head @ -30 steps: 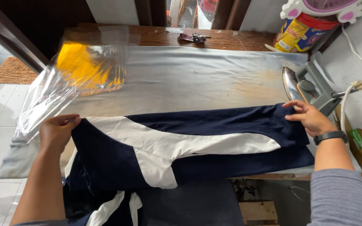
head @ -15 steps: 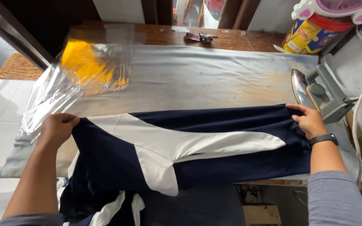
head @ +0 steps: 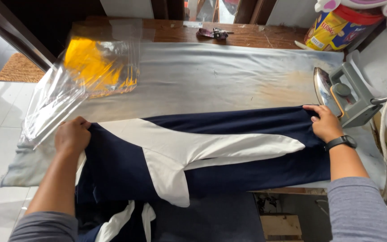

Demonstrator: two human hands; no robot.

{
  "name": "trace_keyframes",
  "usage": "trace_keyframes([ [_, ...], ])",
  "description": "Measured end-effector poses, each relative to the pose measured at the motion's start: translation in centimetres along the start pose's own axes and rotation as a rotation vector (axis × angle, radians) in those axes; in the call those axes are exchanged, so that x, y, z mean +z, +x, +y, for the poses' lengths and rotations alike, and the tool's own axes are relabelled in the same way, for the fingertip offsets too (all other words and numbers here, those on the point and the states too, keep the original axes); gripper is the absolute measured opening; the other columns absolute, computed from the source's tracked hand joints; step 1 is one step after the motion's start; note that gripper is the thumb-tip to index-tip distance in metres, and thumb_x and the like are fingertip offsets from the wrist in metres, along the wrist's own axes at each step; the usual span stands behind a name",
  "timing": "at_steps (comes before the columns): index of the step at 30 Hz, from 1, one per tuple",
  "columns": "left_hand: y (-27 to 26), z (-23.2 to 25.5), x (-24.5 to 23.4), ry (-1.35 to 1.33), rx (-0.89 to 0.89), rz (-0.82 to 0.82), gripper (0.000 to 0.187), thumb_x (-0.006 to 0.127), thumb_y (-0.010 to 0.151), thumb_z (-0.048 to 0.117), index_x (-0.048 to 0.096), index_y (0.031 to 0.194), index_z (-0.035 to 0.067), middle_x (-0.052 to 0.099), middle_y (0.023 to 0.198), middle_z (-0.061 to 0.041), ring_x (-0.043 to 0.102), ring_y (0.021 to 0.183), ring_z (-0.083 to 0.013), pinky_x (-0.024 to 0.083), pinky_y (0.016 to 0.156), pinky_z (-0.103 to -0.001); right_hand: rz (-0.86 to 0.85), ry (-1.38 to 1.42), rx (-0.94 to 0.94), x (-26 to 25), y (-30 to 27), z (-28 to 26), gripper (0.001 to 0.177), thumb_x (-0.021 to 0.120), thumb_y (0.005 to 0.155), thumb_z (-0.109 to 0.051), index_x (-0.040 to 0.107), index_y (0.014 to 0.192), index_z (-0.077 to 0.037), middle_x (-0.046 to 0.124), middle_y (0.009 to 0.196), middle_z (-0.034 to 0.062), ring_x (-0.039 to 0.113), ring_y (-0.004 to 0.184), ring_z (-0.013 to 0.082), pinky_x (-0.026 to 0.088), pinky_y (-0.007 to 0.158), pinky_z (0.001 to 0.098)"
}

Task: The person irons a navy and white long-sleeve shirt on an ironing board, smoothing the body and sleeves. They then fold the shirt neatly and place it into a clear plastic bag.

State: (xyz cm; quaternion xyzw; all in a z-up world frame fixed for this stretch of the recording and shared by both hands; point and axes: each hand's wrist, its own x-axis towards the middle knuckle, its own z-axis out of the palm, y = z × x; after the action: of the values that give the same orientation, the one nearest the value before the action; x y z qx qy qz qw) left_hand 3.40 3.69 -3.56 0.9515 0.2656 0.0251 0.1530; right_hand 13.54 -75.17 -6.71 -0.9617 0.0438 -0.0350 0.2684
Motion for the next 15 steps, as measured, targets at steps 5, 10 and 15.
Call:
trace_keyframes([
  [5, 0.5, 2.6, 0.1, 0.472, 0.063, -0.008, 0.034, 0.051, 0.104, 0.029, 0.074, 0.127, 0.02, 0.063, 0.137, -0.018, 0.052, 0.133, -0.0405, 0.047, 0.1, -0.049, -0.004, -0.076, 0.111, -0.8, -1.3, -2.2, 0.052, 0.048, 0.098, -0.001, 0.065, 0.139, -0.03, 0.05, 0.144, 0.0043, 0.056, 0.125, 0.0307, 0.045, 0.1, 0.0438],
  [10, 0.9, 6.4, 3.4, 0.672, 0.129, 0.137, 0.063, 0.066, 0.078, 0.014, 0.059, 0.14, 0.015, 0.047, 0.155, -0.022, 0.044, 0.144, -0.0358, 0.034, 0.112, -0.052, -0.023, -0.217, 0.134, -0.3, -1.6, -2.0, 0.049, 0.047, 0.104, -0.013, 0.058, 0.145, -0.035, 0.039, 0.146, 0.0091, 0.058, 0.119, 0.0353, 0.052, 0.093, 0.0526],
  [15, -8.3, 17.4, 6.8, -0.282, 1.064, 0.002, 0.035, 0.053, 0.089, -0.001, 0.072, 0.117, 0.008, 0.072, 0.116, -0.017, 0.066, 0.11, -0.0355, 0.05, 0.095, -0.046, 0.274, -0.209, 0.122, -0.5, -4.0, -1.1, 0.033, 0.066, 0.101, -0.027, 0.069, 0.129, -0.009, 0.049, 0.13, 0.0246, 0.064, 0.1, 0.0503, 0.049, 0.096, 0.0546],
])
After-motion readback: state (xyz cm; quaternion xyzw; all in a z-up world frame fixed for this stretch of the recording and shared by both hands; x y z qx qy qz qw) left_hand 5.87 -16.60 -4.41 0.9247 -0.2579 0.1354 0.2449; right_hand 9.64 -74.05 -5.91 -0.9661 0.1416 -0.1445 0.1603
